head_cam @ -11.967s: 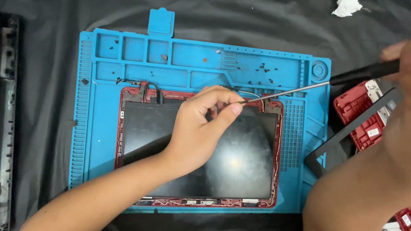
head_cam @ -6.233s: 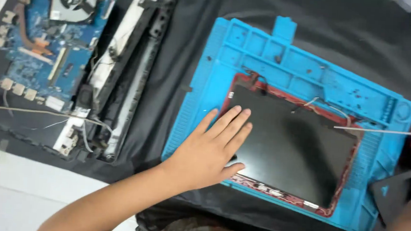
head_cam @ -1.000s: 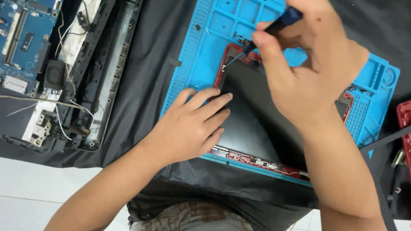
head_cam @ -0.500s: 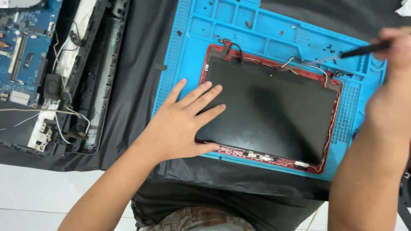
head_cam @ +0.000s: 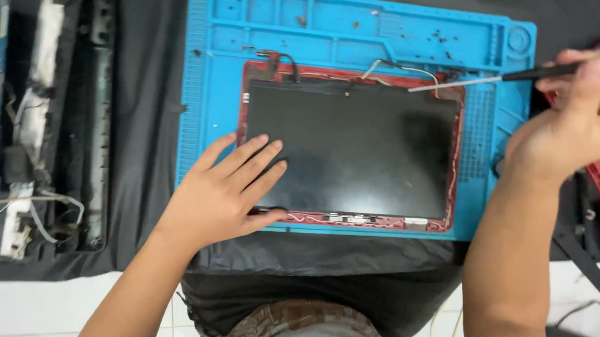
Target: The person works at a repair bench on a disassembled red Acer laptop. They use a screwdriver on the screen bezel, position the screen assembly, route a cable, align the bottom chassis over it, press it into place, and fit a small touchpad board into the palm rest before reaching for the screwdriver again.
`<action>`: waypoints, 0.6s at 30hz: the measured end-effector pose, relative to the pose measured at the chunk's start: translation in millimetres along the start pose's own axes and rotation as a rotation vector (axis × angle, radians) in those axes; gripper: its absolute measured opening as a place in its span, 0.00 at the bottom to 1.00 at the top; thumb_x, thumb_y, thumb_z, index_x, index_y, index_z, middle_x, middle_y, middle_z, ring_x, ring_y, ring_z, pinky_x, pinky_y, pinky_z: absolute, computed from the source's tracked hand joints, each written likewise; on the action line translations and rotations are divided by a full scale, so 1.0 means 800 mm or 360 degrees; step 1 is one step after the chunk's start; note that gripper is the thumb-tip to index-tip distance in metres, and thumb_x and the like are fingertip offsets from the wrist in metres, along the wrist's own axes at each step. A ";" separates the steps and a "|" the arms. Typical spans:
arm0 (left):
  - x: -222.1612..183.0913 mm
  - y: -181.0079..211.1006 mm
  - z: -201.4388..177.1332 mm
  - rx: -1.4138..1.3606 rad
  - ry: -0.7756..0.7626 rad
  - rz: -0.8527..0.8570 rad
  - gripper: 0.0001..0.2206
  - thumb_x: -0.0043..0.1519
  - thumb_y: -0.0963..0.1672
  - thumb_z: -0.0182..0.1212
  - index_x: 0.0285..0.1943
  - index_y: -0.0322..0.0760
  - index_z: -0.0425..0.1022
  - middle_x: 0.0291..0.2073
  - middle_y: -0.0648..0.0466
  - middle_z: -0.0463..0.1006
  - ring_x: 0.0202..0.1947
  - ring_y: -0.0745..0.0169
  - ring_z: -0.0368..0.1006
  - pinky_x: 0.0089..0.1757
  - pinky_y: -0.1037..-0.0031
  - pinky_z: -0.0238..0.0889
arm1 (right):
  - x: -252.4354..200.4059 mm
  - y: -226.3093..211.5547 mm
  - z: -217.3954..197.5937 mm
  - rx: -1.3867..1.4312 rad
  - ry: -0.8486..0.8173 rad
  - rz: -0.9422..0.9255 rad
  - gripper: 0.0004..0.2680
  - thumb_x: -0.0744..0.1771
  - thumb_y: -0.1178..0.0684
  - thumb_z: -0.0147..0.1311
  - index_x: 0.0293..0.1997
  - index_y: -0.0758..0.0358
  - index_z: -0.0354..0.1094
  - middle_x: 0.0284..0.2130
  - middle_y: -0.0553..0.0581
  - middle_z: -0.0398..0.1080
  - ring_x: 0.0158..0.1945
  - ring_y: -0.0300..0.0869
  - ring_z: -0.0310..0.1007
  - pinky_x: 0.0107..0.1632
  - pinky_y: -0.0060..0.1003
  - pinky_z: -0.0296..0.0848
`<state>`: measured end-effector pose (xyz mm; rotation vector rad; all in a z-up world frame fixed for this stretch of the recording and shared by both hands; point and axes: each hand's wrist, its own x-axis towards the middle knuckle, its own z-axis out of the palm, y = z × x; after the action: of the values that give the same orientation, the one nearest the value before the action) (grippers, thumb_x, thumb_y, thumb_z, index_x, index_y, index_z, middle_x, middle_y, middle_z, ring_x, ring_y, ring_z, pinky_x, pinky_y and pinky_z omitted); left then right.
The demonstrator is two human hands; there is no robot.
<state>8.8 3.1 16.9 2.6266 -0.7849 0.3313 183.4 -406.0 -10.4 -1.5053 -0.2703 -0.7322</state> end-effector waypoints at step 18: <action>0.011 0.016 0.007 -0.0017 0.0041 -0.0017 0.18 0.54 0.52 0.73 0.41 0.35 0.81 0.53 0.52 0.81 0.55 0.55 0.76 0.49 0.63 0.67 | -0.015 0.007 -0.008 0.0079 0.0012 -0.0009 0.20 0.80 0.62 0.58 0.78 0.63 0.45 0.43 0.69 0.73 0.42 0.48 0.75 0.36 0.37 0.70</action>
<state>9.5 -13.5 19.0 2.6102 -0.7622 0.3563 175.4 -409.4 -22.5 -1.4549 -0.2853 -0.7305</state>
